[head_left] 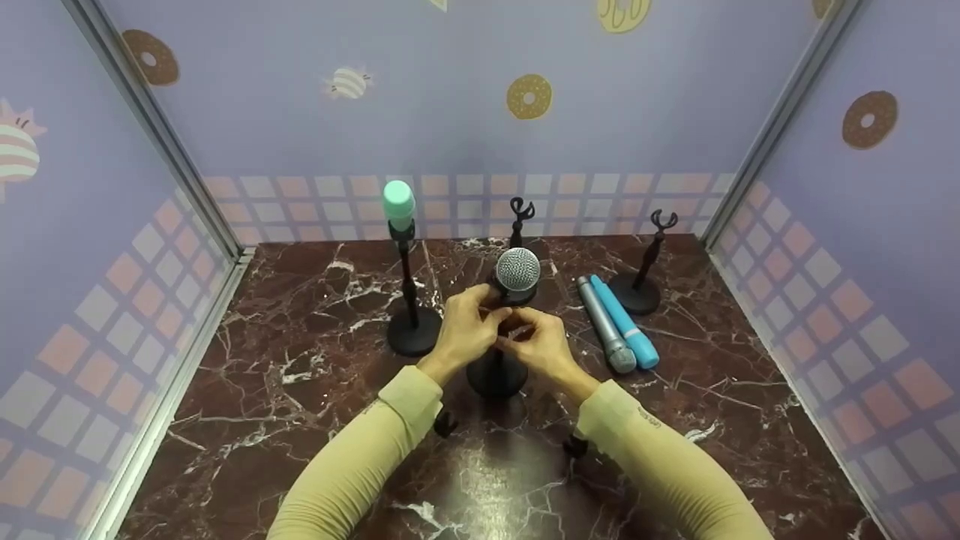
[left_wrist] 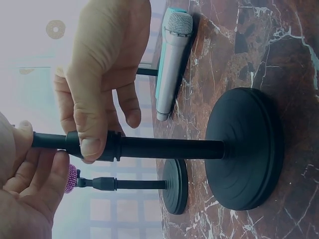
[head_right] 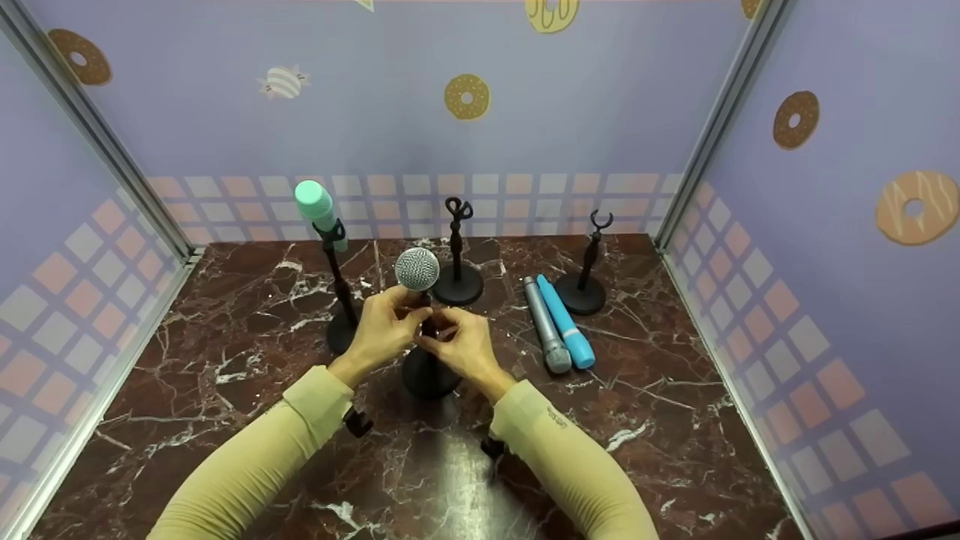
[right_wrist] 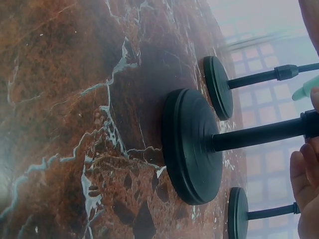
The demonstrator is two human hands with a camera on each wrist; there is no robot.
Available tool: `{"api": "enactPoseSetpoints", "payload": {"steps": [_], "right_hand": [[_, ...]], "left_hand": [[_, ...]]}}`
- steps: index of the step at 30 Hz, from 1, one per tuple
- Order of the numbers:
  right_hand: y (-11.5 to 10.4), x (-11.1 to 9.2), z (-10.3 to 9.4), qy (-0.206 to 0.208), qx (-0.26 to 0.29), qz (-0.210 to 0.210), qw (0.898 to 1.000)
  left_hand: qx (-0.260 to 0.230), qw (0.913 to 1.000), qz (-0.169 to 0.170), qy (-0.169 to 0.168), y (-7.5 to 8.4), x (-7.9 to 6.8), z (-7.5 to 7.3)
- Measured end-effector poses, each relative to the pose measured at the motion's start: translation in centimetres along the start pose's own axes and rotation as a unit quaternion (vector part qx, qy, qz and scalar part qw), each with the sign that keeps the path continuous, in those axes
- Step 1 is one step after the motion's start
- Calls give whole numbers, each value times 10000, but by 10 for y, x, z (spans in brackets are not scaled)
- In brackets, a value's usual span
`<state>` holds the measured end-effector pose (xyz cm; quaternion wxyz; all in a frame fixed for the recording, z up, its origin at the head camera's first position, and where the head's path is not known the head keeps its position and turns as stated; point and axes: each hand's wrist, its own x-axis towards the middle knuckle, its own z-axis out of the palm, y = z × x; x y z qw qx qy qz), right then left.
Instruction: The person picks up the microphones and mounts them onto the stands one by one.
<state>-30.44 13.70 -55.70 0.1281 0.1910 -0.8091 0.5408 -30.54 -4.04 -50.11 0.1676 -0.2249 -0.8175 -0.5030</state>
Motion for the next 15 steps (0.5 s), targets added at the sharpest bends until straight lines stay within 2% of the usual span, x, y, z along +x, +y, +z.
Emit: {"api": "enactPoseSetpoints", "payload": {"steps": [7, 15], "right_hand": [[0, -3, 0, -214, 191, 42, 9996], [0, -5, 0, -349, 43, 103, 9993]], "left_hand": [[19, 10000, 30, 51, 0, -1, 1], [87, 9999, 43, 128, -1, -1, 2]]}}
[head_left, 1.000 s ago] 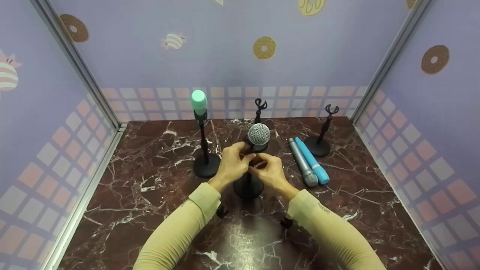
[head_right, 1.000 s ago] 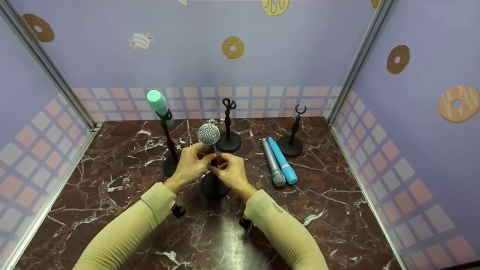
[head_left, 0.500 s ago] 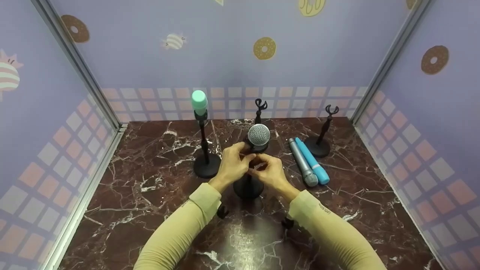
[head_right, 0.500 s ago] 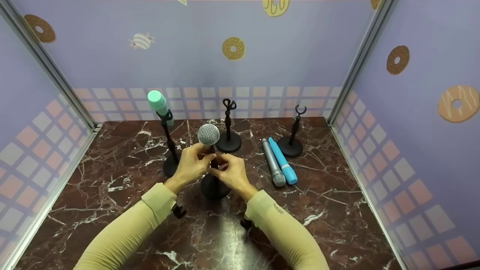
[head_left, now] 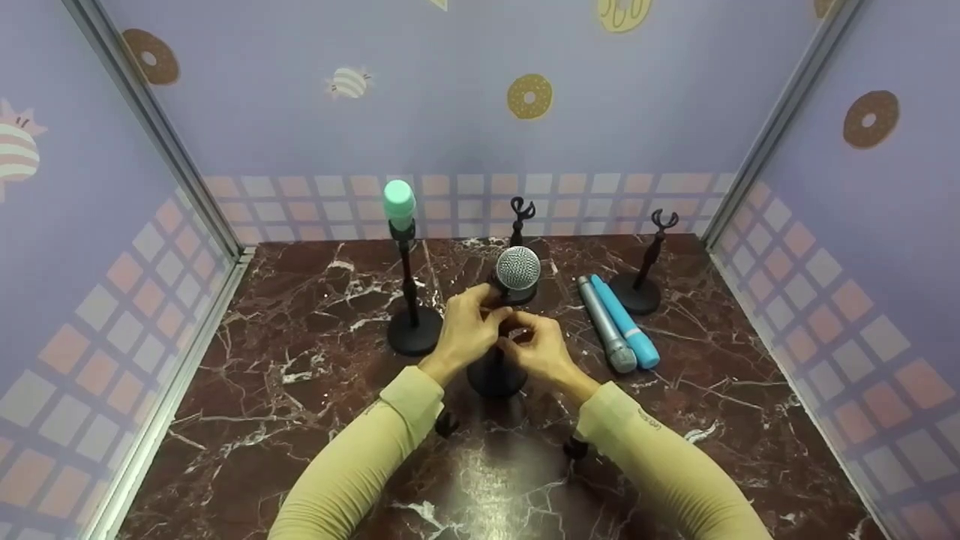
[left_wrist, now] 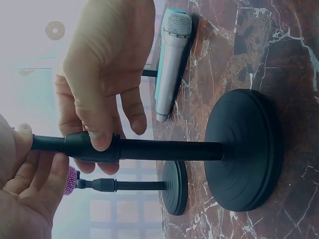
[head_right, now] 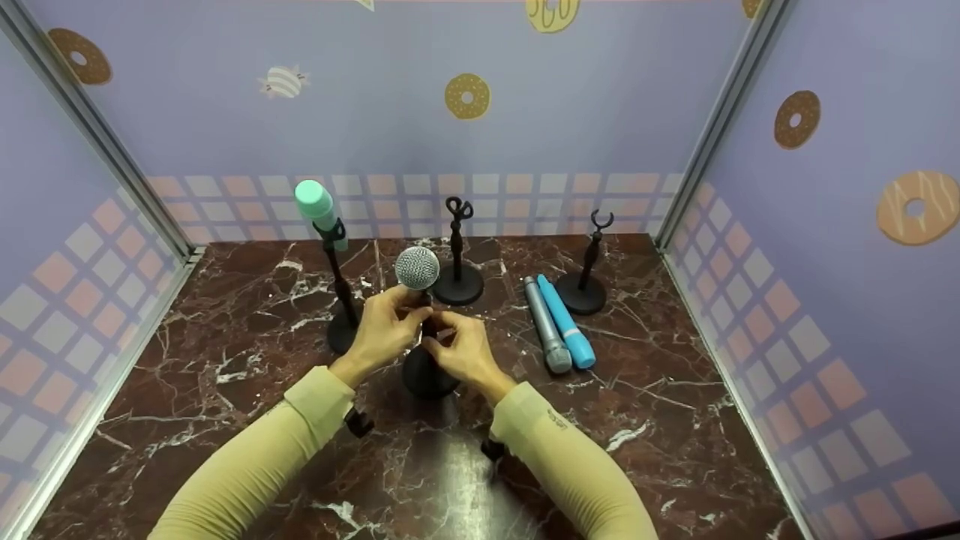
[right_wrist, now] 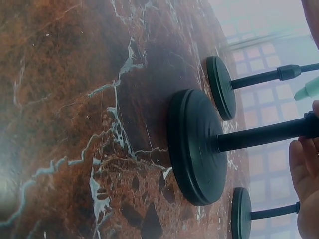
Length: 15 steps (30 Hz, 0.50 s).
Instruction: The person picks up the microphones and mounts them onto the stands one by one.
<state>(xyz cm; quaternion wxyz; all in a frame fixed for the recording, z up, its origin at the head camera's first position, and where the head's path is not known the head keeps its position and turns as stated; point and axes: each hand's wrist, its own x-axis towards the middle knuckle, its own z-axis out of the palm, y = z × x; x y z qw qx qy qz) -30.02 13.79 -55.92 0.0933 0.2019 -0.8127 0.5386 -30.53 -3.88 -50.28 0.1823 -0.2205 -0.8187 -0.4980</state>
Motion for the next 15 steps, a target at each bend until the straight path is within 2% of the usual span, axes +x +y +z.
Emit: {"api": "enactPoseSetpoints", "payload": {"steps": [8, 15], "right_hand": [[0, 1, 3, 231, -14, 43, 9997], [0, 3, 4, 438, -130, 107, 9989]], "left_hand": [[136, 9999, 42, 15, 2, 1, -1], [40, 10000, 9, -36, 0, 1, -1]]}}
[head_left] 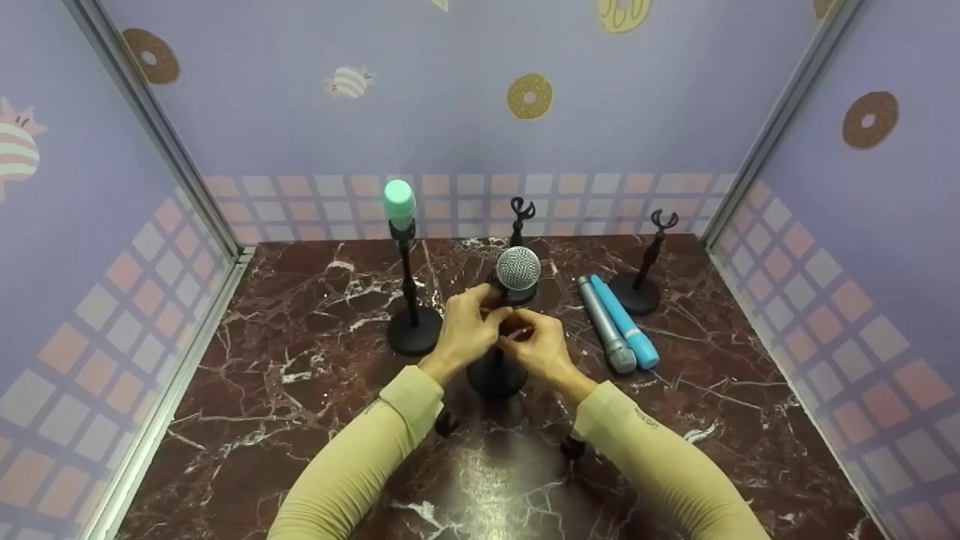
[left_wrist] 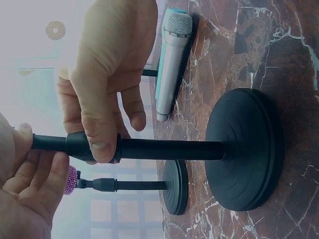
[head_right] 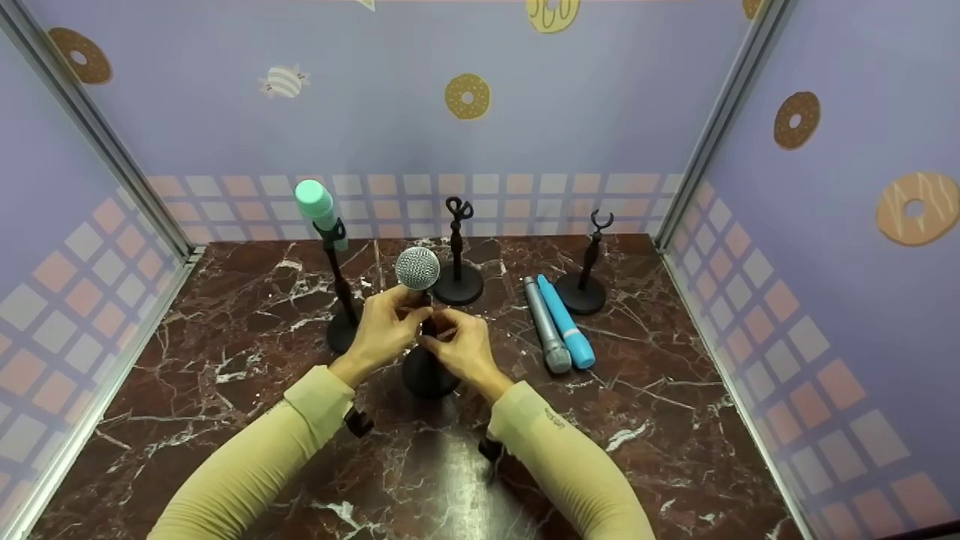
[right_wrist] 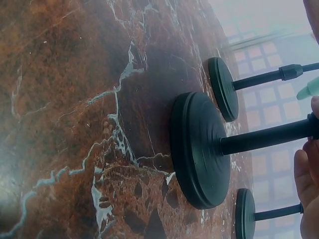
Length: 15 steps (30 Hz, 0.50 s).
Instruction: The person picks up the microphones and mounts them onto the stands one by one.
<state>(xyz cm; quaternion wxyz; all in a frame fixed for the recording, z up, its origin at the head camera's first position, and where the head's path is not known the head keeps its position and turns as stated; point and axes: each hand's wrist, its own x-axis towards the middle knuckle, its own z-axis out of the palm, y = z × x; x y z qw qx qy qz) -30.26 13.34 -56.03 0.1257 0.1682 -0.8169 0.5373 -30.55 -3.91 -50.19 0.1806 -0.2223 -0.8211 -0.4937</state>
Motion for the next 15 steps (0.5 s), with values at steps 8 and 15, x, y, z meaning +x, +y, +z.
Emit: {"api": "enactPoseSetpoints", "payload": {"steps": [8, 15], "right_hand": [[-3, 3, 2, 154, -290, 270, 9991], [-1, 3, -1, -84, -402, 180, 9990]], "left_hand": [[-70, 10000, -30, -56, 0, 0, -2], [-32, 9999, -67, -100, 0, 0, -2]]}}
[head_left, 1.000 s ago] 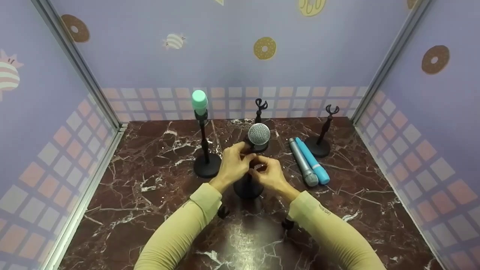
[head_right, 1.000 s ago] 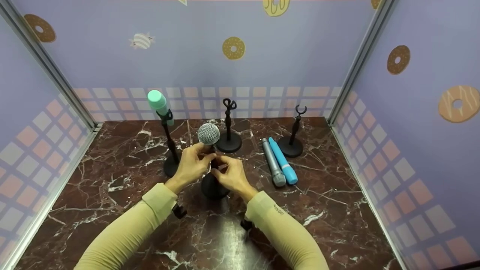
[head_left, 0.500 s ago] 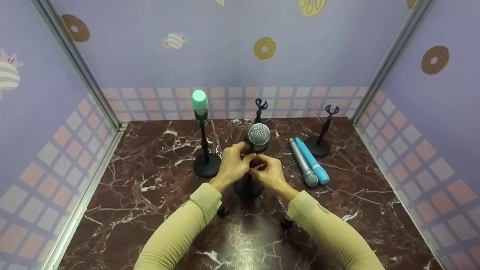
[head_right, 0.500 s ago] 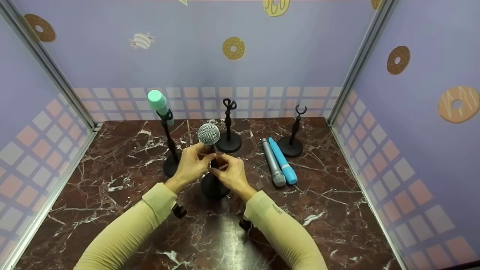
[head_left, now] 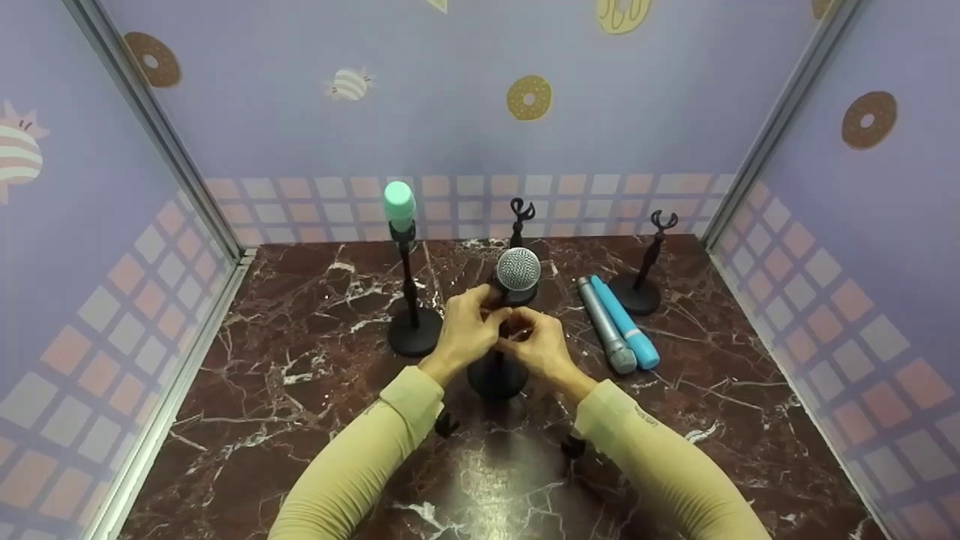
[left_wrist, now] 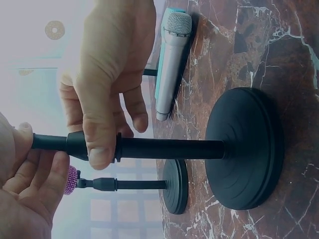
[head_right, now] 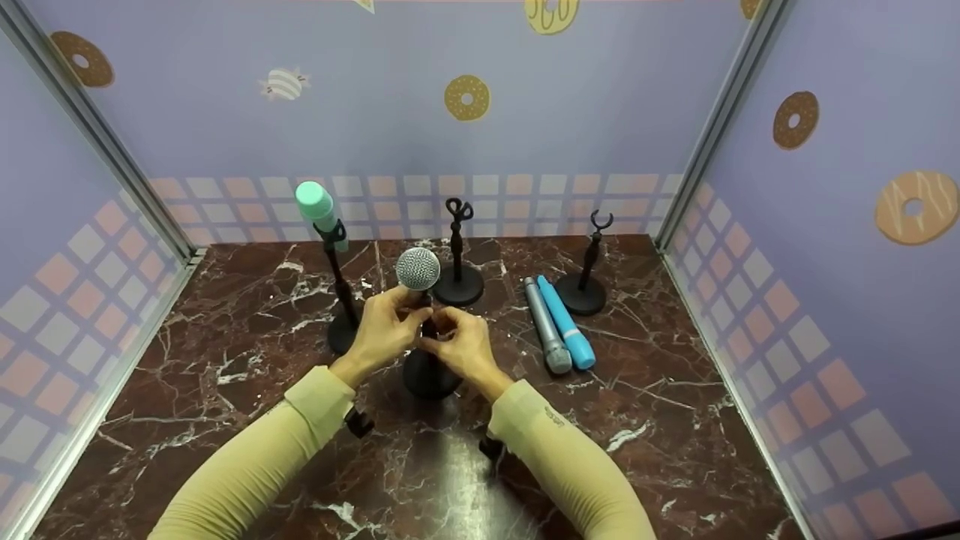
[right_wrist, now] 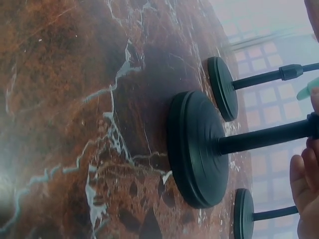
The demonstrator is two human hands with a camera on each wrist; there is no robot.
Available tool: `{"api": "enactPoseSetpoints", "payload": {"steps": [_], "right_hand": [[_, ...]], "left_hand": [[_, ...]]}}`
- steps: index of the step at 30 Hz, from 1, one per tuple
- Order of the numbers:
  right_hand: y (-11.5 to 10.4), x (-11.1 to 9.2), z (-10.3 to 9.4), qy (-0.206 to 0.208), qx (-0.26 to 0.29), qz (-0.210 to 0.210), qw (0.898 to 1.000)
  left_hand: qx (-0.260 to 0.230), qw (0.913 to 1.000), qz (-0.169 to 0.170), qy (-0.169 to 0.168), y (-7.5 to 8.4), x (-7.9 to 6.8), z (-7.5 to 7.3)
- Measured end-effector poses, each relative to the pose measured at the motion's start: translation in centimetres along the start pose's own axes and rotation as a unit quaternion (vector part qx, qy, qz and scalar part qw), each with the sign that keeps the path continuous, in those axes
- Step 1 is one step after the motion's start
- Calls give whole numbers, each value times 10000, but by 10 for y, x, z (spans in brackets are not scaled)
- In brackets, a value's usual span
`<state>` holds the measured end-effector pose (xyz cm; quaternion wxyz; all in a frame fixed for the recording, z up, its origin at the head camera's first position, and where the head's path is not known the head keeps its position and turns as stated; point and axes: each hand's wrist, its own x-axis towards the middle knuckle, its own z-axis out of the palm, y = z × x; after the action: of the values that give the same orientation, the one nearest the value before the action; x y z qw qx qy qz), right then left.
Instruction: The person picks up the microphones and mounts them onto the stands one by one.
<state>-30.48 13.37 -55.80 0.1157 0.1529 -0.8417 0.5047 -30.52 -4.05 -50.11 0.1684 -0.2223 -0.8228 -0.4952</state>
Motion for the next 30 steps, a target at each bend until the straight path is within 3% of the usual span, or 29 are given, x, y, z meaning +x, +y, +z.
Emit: {"api": "enactPoseSetpoints", "payload": {"steps": [5, 9, 20, 30], "right_hand": [[7, -2, -5, -560, 346, -254, 9975], [8, -4, -8, -726, 660, -257, 9948], [10, -1, -8, -493, 908, -42, 9946], [7, 2, -7, -230, 540, 217, 9980]], "left_hand": [[-38, 10000, -60, -9, 1, 0, 1], [-73, 10000, -63, 17, 1, 0, 1], [-13, 10000, -15, 40, 0, 0, 1], [-45, 10000, -61, 11, 0, 0, 0]]}}
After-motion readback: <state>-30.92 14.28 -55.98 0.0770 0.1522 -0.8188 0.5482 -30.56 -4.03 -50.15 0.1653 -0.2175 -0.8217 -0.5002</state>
